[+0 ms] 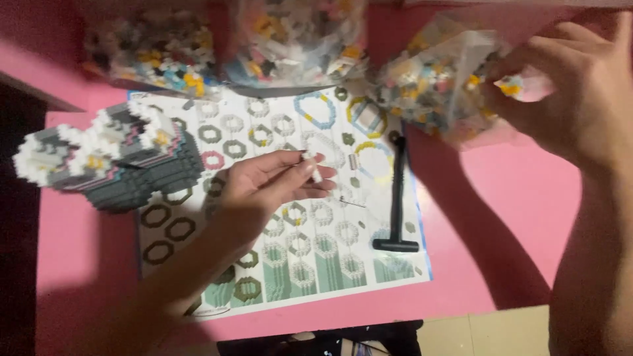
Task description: Assembling a model using small interlocking toy blocks by following instructions.
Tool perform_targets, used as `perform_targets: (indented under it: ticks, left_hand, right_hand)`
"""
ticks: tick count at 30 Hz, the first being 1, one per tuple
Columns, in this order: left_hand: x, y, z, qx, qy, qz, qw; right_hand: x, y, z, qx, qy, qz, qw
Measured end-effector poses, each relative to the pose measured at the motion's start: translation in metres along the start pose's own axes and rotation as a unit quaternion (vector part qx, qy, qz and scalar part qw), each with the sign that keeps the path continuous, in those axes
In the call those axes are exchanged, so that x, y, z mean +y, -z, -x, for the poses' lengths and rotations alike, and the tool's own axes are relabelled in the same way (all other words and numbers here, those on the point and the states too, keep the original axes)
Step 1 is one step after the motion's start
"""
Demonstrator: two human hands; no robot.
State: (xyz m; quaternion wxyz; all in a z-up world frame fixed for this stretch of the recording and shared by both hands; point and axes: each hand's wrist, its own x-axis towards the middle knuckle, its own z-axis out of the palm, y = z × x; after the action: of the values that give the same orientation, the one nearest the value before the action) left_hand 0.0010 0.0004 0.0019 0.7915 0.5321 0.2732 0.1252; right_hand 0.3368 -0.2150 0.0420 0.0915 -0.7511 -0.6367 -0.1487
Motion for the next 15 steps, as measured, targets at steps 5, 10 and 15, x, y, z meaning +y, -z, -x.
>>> perform_targets:
  ticks: [5,10,15]
  left_hand:
    - [0.011,-0.003,0.002,-0.014,0.056,0.058,0.997]
    - [0.018,-0.014,0.001,0.059,0.127,0.011,0.990]
    - [0.004,-0.010,0.003,0.057,0.090,-0.183,0.977]
  right_hand:
    - [0.026,-0.039,0.025,0.058,-0.030,-0.179,0.982]
    - [-0.061,-0.006,0.011,0.184,0.031,-0.141,0.972]
    - [-0.183,-0.026,-0.019,0.188,-0.101,-0.377,0.901]
